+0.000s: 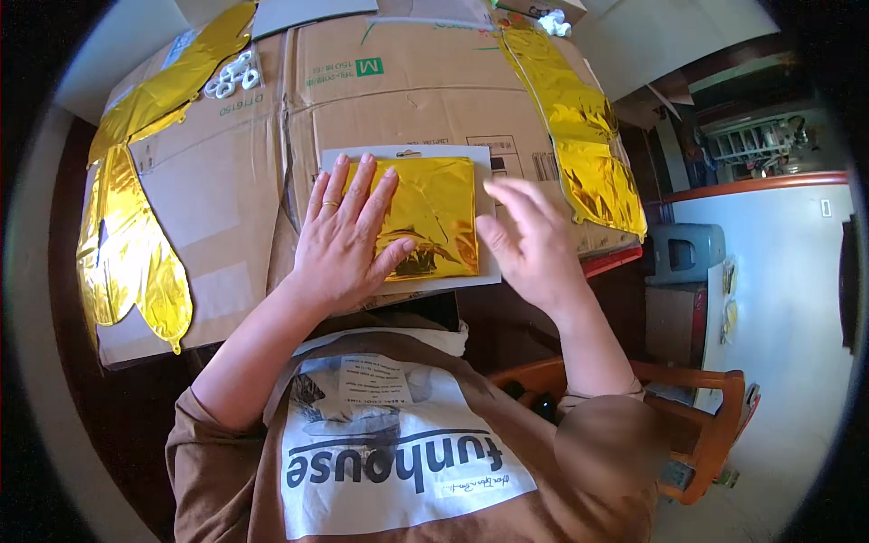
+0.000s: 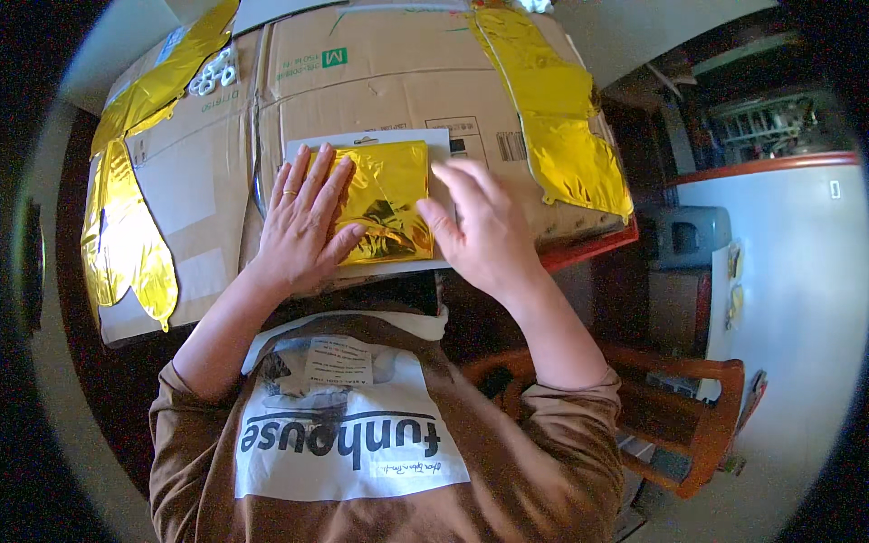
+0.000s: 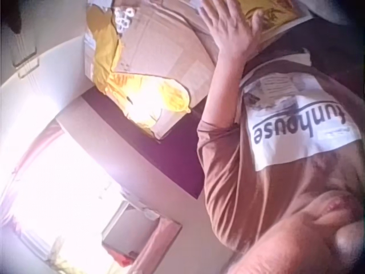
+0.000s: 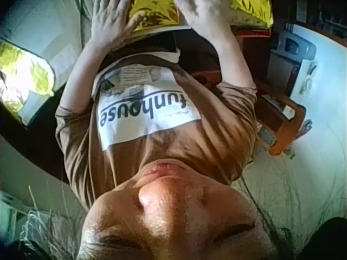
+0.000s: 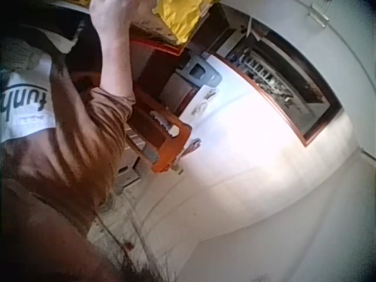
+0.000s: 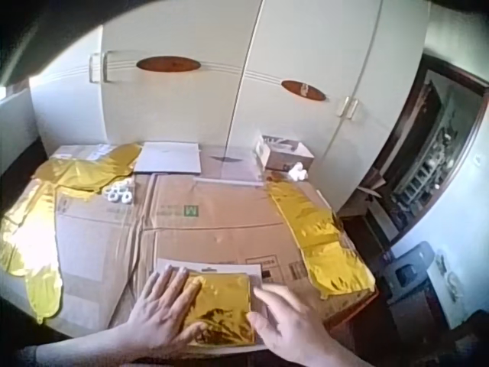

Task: Folding and flattening gold-colored foil balloons on a cardboard surface.

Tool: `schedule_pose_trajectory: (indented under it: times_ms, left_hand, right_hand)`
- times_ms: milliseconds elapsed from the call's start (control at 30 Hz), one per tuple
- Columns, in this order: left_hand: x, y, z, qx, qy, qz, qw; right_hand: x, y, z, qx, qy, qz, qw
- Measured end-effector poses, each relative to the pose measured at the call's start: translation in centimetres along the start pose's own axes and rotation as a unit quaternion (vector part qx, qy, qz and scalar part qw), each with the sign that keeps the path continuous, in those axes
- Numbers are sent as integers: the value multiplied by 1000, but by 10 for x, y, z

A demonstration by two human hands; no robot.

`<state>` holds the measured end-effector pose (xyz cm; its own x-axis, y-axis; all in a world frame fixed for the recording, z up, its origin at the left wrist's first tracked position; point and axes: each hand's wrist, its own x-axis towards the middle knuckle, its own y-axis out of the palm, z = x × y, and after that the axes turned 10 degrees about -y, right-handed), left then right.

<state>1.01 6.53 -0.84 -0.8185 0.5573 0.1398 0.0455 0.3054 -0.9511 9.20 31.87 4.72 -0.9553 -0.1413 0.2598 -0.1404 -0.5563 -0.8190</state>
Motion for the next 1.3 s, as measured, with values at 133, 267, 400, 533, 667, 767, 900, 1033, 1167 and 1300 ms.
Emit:
schedule_pose_trajectory:
  times_ms: [133, 267, 400, 533, 667, 767, 900, 1033, 1167, 1300]
  left_hand:
    - [1, -1, -1, -2, -3, 1, 1000]
    - [1, 0, -1, -6, 4, -5, 1000]
    - [-3, -5, -3, 0, 11, 18, 1000]
    - [-3, -14, -7, -6, 42, 19, 999]
    - [8, -32, -8, -14, 63, 42, 997]
    - [20, -44, -7, -18, 79, 59, 995]
    - [51, -63, -16, -14, 37, 167, 985]
    - [95, -42, -18, -144, 57, 153, 976]
    - [137, -16, -30, -247, 109, 195, 943]
    - [156, -15, -48, -202, 93, 305, 926]
  right_hand:
    - [-25, -3, 3, 144, 163, 22, 976]
    - [-52, 7, 12, 296, 293, 66, 907]
    - [-57, 19, 26, 344, 327, 28, 880]
    - [-66, 31, 36, 390, 346, -24, 853]
    - [-72, 48, 44, 410, 350, -71, 839]
    - [-78, 57, 47, 458, 375, -114, 798]
    - [-83, 64, 49, 480, 382, -160, 773]
    - [-83, 67, 53, 507, 387, -181, 749]
    - [-85, 68, 54, 520, 392, -192, 735]
    - [-87, 66, 49, 518, 401, -182, 734]
